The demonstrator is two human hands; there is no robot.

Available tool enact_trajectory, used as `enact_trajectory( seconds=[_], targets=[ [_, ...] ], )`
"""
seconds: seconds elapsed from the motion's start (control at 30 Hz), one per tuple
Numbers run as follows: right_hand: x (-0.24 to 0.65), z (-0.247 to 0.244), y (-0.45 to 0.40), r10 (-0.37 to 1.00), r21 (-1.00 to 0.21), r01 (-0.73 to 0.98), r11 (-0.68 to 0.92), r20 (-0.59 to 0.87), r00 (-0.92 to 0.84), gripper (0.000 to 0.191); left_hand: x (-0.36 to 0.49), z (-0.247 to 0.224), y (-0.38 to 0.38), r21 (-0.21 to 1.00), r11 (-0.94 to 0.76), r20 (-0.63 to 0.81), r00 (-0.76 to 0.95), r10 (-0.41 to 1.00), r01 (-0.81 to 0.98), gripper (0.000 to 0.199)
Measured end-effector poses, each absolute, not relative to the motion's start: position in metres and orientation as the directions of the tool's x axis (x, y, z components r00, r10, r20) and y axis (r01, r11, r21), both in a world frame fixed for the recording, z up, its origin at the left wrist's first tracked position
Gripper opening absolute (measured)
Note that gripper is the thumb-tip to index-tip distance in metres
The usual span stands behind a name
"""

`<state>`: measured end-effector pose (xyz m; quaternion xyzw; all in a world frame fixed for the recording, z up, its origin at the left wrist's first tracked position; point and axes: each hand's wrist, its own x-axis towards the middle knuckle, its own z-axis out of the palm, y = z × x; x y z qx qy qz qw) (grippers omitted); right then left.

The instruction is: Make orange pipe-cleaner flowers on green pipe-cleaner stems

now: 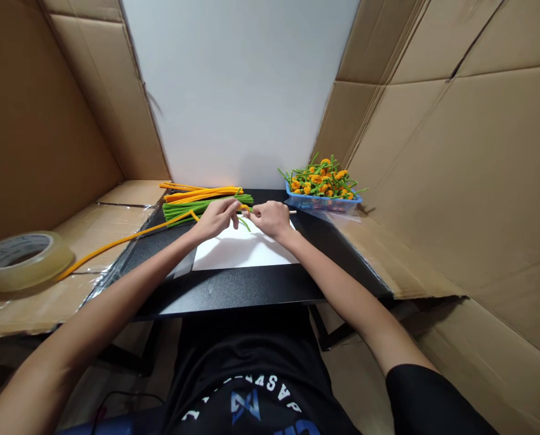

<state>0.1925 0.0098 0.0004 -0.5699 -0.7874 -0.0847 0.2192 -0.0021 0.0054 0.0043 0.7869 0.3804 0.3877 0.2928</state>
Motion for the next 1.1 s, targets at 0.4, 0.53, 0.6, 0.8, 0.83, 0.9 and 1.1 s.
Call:
enact_trajectory(
  seconds=[0.4,0.53,0.6,0.8,0.83,0.9,1.1],
  targets=[
    [0.196,-0.008,0.020,0.830,-0.435,0.765,0.475,0.512,-0.224,0.048,-0.010,-0.008,0.024,0.872,-0.349,0.185,0.428,0.885,0.345,0.039],
    [0.208,-0.006,0.030,0.843,-0.498,0.707,0.503,0.464,-0.273,0.045,-0.019,-0.003,0.029,0.644,-0.538,0.334,0.432,0.837,0.544,0.040],
    [0.214,-0.006,0.033,0.835,-0.493,0.690,0.529,0.446,-0.321,0.042,-0.023,-0.001,0.031,0.576,-0.560,0.360,0.431,0.828,0.596,0.038],
    [0.211,-0.009,0.033,0.703,-0.322,0.632,0.705,0.442,-0.558,0.026,-0.027,0.000,0.033,0.463,-0.563,0.447,0.369,0.815,0.685,0.037],
    [0.209,-0.009,0.032,0.689,-0.284,0.639,0.715,0.438,-0.577,0.025,-0.026,0.000,0.033,0.452,-0.562,0.451,0.366,0.814,0.692,0.037],
    [0.206,-0.010,0.029,0.673,-0.220,0.654,0.724,0.431,-0.601,0.025,-0.027,-0.001,0.033,0.439,-0.559,0.461,0.358,0.812,0.703,0.038],
    [0.205,-0.010,0.025,0.624,-0.109,0.634,0.765,0.365,-0.690,0.029,-0.028,-0.003,0.035,0.429,-0.568,0.501,0.338,0.796,0.702,0.036]
  ],
)
